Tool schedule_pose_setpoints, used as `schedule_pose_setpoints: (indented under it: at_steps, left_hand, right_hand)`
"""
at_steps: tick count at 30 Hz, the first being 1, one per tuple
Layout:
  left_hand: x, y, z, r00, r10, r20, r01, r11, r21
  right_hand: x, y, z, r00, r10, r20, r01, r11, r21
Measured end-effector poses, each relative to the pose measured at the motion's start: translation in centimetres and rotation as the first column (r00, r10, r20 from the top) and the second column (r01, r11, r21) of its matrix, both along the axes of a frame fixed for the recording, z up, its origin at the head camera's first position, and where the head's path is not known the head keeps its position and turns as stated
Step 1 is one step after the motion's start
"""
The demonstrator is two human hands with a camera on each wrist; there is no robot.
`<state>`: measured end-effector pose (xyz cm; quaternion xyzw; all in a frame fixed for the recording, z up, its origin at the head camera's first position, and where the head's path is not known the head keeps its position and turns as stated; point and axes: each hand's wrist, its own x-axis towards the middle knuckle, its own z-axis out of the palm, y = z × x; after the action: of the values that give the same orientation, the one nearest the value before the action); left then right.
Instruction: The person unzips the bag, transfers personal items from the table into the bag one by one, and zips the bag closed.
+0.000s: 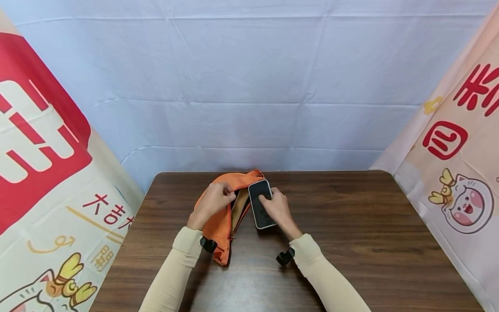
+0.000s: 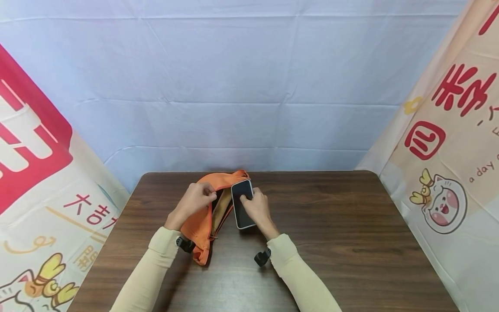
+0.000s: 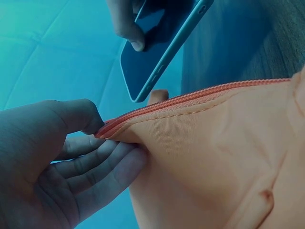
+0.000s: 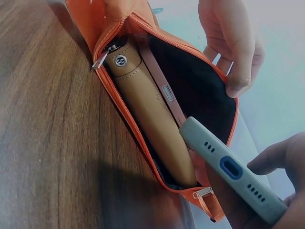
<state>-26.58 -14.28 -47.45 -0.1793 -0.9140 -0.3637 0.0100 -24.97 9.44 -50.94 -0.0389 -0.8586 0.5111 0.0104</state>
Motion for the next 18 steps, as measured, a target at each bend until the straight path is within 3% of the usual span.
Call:
schedule_pose_setpoints:
  at_steps: [18]
  left_hand:
    - [-0.09, 0.19, -0.42, 1.000, 0.015, -0.003, -0.015, 1.000, -0.011]
  right_hand:
    - [-0.24, -0.69, -0.45, 1.000, 0.025, 0.010, -0.025, 1.000, -0.018]
